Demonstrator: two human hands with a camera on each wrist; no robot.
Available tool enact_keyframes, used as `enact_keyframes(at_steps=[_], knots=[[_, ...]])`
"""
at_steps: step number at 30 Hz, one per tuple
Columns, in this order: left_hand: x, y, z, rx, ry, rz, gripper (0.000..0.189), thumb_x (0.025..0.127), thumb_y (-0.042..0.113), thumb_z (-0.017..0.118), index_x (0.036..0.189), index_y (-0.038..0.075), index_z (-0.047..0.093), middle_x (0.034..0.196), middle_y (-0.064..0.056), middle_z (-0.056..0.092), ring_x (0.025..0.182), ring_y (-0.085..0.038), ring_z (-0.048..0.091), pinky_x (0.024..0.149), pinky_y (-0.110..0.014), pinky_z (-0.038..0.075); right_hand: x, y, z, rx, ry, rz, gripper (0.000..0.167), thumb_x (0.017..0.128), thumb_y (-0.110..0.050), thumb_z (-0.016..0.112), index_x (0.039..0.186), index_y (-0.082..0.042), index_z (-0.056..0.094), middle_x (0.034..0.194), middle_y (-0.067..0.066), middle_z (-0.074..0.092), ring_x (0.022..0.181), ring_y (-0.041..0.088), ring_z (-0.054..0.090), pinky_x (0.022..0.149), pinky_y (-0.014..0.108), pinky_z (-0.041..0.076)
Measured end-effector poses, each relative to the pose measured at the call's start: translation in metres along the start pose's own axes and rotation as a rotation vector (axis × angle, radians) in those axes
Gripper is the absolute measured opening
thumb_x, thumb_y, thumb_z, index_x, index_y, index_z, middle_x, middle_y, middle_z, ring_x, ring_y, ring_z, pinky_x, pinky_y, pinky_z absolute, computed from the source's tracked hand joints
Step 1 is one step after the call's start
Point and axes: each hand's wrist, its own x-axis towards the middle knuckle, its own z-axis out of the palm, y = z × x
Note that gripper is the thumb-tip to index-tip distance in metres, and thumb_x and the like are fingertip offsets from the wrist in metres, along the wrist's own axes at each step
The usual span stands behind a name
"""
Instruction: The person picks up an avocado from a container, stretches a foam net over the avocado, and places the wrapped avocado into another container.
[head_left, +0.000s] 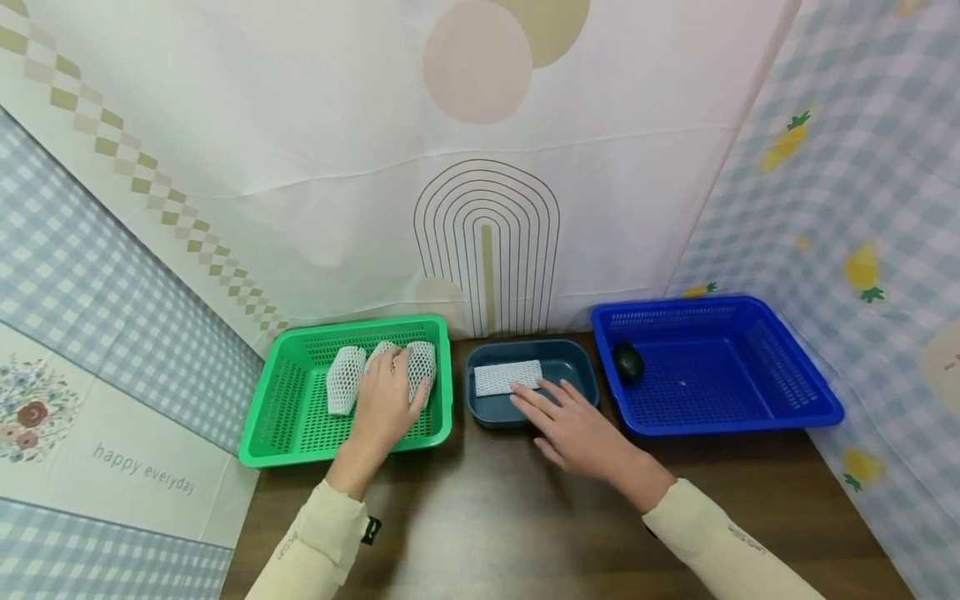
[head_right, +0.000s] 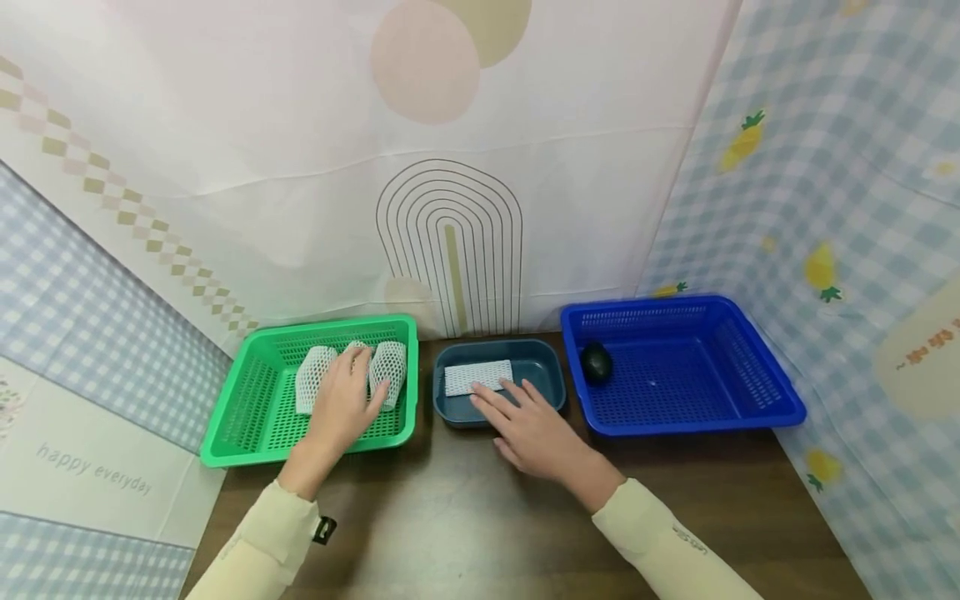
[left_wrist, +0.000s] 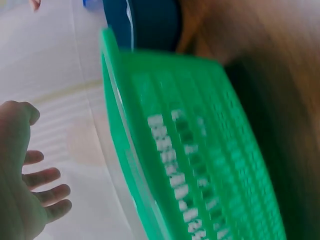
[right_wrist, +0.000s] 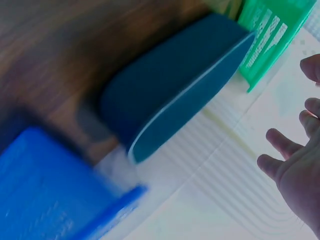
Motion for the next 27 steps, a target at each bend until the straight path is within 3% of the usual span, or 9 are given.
enact_keyframes(at_steps=[6, 12, 16, 21, 27], knots=[[-0.009, 0.032, 0.008, -0.026, -0.006, 0.102, 0.047, 0.099, 0.025, 0.067, 0.136, -0.003, 0.059, 0.133, -0.023, 0.061, 0.122, -0.04, 0.059, 0.101, -0.054, 0.051, -0.02, 0.025, -0.012, -0.019, 0.002, 0.052, 0.073, 0.1, -0.037, 0.066, 0.162, -0.018, 0.034, 0.171, 0.002, 0.027, 0.151, 0.037, 0.037, 0.119, 0.063, 0.03], [-0.016, 0.058, 0.029, -0.013, -0.015, 0.203, 0.046, 0.096, 0.024, 0.072, 0.134, -0.001, 0.062, 0.13, -0.021, 0.064, 0.119, -0.037, 0.062, 0.097, -0.051, 0.055, -0.038, 0.05, -0.02, -0.013, 0.021, 0.092, 0.079, 0.097, -0.036, 0.07, 0.164, -0.018, 0.03, 0.171, 0.004, 0.027, 0.154, 0.039, 0.03, 0.119, 0.067, 0.027], [-0.023, 0.073, 0.045, 0.024, -0.052, 0.257, 0.047, 0.095, 0.026, 0.073, 0.134, 0.0, 0.063, 0.13, -0.019, 0.065, 0.118, -0.035, 0.063, 0.094, -0.048, 0.057, -0.049, 0.066, -0.022, 0.038, 0.042, 0.141, 0.081, 0.094, -0.032, 0.074, 0.162, -0.016, 0.033, 0.17, 0.006, 0.029, 0.151, 0.043, 0.035, 0.115, 0.072, 0.03], [-0.029, 0.084, 0.063, 0.102, -0.109, 0.3, 0.049, 0.095, 0.032, 0.074, 0.135, 0.004, 0.063, 0.128, -0.016, 0.066, 0.117, -0.031, 0.064, 0.094, -0.044, 0.057, -0.06, 0.087, -0.019, 0.091, 0.041, 0.214, 0.081, 0.094, -0.029, 0.074, 0.162, -0.013, 0.033, 0.17, 0.009, 0.03, 0.147, 0.046, 0.038, 0.111, 0.074, 0.032], [-0.032, 0.09, 0.082, 0.158, -0.17, 0.306, 0.045, 0.096, 0.033, 0.073, 0.134, 0.008, 0.065, 0.127, -0.012, 0.068, 0.117, -0.027, 0.065, 0.093, -0.04, 0.057, -0.068, 0.106, -0.015, 0.154, 0.036, 0.282, 0.081, 0.095, -0.026, 0.073, 0.163, -0.012, 0.03, 0.168, 0.014, 0.03, 0.145, 0.048, 0.039, 0.109, 0.075, 0.032]])
